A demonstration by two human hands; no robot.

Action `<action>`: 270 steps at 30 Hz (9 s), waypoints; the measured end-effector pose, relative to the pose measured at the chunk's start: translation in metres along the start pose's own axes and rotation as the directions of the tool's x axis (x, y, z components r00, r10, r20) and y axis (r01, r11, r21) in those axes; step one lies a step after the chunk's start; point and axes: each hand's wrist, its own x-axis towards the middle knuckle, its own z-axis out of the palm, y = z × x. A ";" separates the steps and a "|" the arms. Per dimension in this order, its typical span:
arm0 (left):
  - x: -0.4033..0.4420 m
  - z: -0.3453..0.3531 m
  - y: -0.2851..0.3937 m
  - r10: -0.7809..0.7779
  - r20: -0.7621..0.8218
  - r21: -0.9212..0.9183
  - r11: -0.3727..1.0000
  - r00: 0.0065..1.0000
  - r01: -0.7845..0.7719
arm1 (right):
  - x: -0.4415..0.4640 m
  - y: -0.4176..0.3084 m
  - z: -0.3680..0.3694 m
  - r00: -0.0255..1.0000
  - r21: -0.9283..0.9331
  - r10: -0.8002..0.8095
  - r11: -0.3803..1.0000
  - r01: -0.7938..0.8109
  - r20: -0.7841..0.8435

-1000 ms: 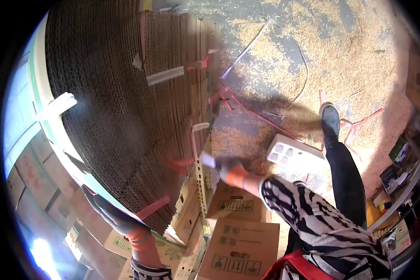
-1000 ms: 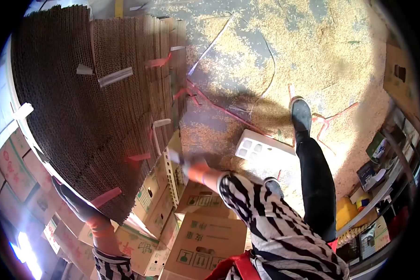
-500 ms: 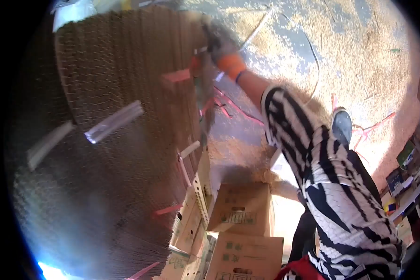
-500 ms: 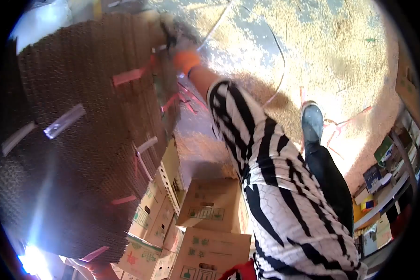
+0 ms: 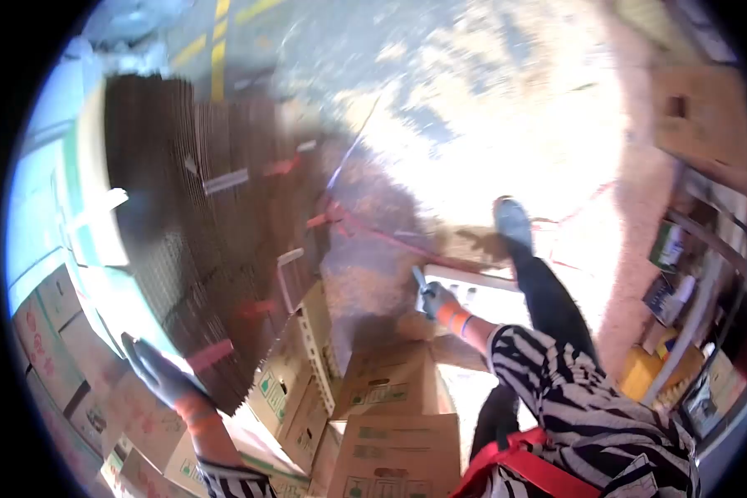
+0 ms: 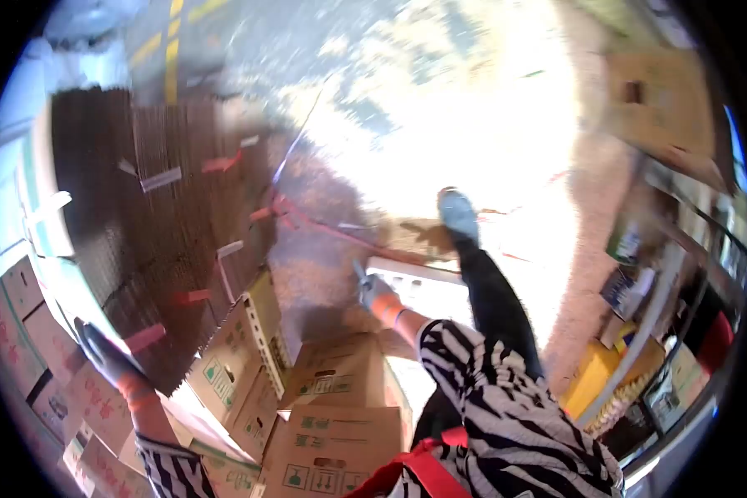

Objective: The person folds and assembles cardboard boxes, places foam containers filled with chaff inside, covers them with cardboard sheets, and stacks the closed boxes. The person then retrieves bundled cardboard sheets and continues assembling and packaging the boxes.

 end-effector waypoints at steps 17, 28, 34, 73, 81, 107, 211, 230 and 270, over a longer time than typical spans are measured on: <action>-0.286 0.090 0.054 0.461 0.686 -0.518 0.853 0.562 -0.068 | -0.482 0.107 -0.673 -0.138 -0.295 -0.287 0.955 0.036 -0.948; -0.347 -0.084 0.187 -0.140 0.922 -0.021 0.913 0.362 0.407 | -0.474 0.173 -0.808 0.230 -0.249 -0.197 0.941 -0.228 -0.953; -0.322 -0.143 0.096 -0.495 0.536 -0.165 0.733 0.684 0.659 | -0.385 0.099 -0.637 0.718 0.497 0.061 0.763 0.414 -0.693; -0.099 -0.092 -0.059 -0.498 0.726 0.117 0.769 0.474 0.628 | -0.238 -0.438 -0.082 0.923 0.254 -0.056 0.966 -0.046 0.380; -0.059 -0.021 0.137 0.050 0.957 -0.131 0.953 0.286 0.272 | -0.359 -0.300 -0.194 0.872 0.482 -0.398 0.727 0.489 -0.285; -0.876 -0.115 0.755 0.274 0.181 -0.490 0.858 -0.945 0.155 | -0.953 0.593 -0.407 0.244 0.399 0.781 0.007 0.917 -0.575; -0.972 -0.206 0.794 0.464 0.152 -0.567 -0.683 -0.873 -0.462 | -0.816 0.226 -0.942 -0.016 0.099 0.132 0.819 0.565 -0.991; -0.971 -0.239 0.827 0.619 0.002 -0.831 -0.436 -0.786 -0.346 | -1.115 0.467 -0.680 -0.224 0.294 0.425 0.843 0.450 -0.877; -0.913 -0.476 0.948 0.310 0.046 -0.886 -0.427 -0.950 -0.182 | -1.173 0.535 -0.508 -0.374 -0.132 0.194 0.712 0.690 -0.907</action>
